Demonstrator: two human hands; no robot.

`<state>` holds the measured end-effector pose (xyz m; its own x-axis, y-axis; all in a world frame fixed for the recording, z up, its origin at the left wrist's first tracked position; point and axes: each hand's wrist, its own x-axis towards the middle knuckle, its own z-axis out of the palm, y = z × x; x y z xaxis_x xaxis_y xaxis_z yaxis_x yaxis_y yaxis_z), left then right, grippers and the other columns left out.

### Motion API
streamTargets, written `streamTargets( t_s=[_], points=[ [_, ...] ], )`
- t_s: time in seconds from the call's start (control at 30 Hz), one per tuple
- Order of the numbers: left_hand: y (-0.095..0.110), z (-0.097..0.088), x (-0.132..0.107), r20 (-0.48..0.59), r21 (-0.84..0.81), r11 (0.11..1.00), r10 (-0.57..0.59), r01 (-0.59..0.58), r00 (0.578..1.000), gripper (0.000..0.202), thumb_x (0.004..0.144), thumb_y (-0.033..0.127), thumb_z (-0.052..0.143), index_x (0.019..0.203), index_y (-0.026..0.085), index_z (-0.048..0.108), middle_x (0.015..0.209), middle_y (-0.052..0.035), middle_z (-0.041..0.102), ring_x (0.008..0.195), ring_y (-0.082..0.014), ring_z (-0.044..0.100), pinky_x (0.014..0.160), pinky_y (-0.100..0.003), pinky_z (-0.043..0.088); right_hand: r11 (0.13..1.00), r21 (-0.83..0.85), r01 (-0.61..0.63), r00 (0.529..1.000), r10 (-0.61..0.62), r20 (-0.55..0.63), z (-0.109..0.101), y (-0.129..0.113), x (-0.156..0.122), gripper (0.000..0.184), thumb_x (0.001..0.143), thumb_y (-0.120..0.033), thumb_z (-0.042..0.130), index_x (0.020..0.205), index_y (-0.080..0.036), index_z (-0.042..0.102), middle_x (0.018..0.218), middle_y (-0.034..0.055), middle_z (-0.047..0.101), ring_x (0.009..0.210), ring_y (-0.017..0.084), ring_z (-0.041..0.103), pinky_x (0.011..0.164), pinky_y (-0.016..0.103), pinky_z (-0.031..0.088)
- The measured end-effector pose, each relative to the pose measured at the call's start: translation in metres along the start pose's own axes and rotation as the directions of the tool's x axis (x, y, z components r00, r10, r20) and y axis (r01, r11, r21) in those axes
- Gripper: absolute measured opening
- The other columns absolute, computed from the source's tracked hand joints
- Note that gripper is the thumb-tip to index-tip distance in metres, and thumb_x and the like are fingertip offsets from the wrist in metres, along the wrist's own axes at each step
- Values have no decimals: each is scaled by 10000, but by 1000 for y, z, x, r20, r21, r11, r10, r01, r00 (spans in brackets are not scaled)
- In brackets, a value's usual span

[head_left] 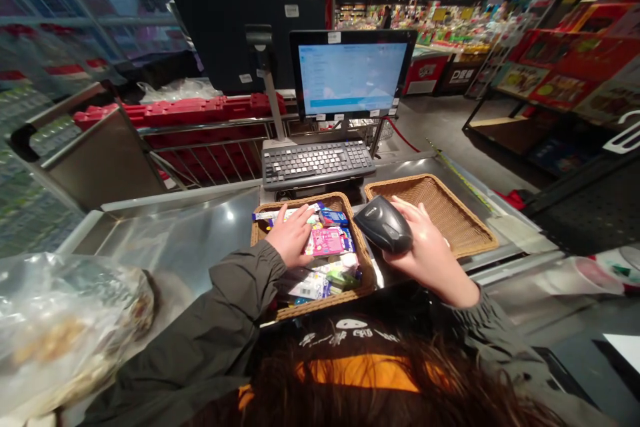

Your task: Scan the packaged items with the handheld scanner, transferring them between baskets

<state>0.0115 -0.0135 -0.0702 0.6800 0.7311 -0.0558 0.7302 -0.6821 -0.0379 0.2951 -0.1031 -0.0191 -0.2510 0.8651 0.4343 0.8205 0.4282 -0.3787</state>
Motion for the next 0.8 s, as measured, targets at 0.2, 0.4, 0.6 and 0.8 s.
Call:
streamTargets(
  t_s=[0.2, 0.4, 0.6, 0.8],
  points=[
    [10, 9, -8, 88, -33, 997, 75, -72, 993, 652, 695, 575, 759, 1164, 134, 657, 1593, -186, 311, 1477, -372, 263, 1186, -667, 106, 1000, -3, -30, 999, 30, 21, 1, 6, -8, 533, 709, -273, 633, 1232, -177, 591, 1317, 191, 606, 1329, 431, 487, 1093, 756, 268],
    [10, -9, -4, -31, -4, 996, 93, -93, 995, 634, 790, 550, 702, 1288, 174, 590, 1601, -181, 296, 1488, -362, 245, 1178, -673, 119, 995, -41, -89, 995, 87, -50, -16, 29, -20, 534, 721, -291, 645, 1243, -204, 576, 1318, 167, 608, 1332, 413, 490, 1113, 726, 276],
    [35, -28, 40, -170, -33, 975, 211, -220, 963, 576, 824, 557, 673, 1238, 160, 623, 1558, -194, 377, 1466, -372, 293, 1177, -676, 120, 966, -99, -237, 956, 213, -203, -45, 65, -38, 601, 767, -349, 644, 1331, -180, 527, 1367, 179, 579, 1327, 401, 498, 1148, 681, 261],
    [84, -25, 122, -149, -60, 943, 315, -327, 937, 540, 803, 570, 687, 1142, 150, 685, 1538, -190, 412, 1458, -377, 303, 1180, -664, 154, 943, -107, -314, 926, 280, -254, -62, 98, -57, 641, 798, -430, 670, 1350, -142, 513, 1381, 213, 569, 1322, 403, 506, 1128, 684, 294]
  ],
)
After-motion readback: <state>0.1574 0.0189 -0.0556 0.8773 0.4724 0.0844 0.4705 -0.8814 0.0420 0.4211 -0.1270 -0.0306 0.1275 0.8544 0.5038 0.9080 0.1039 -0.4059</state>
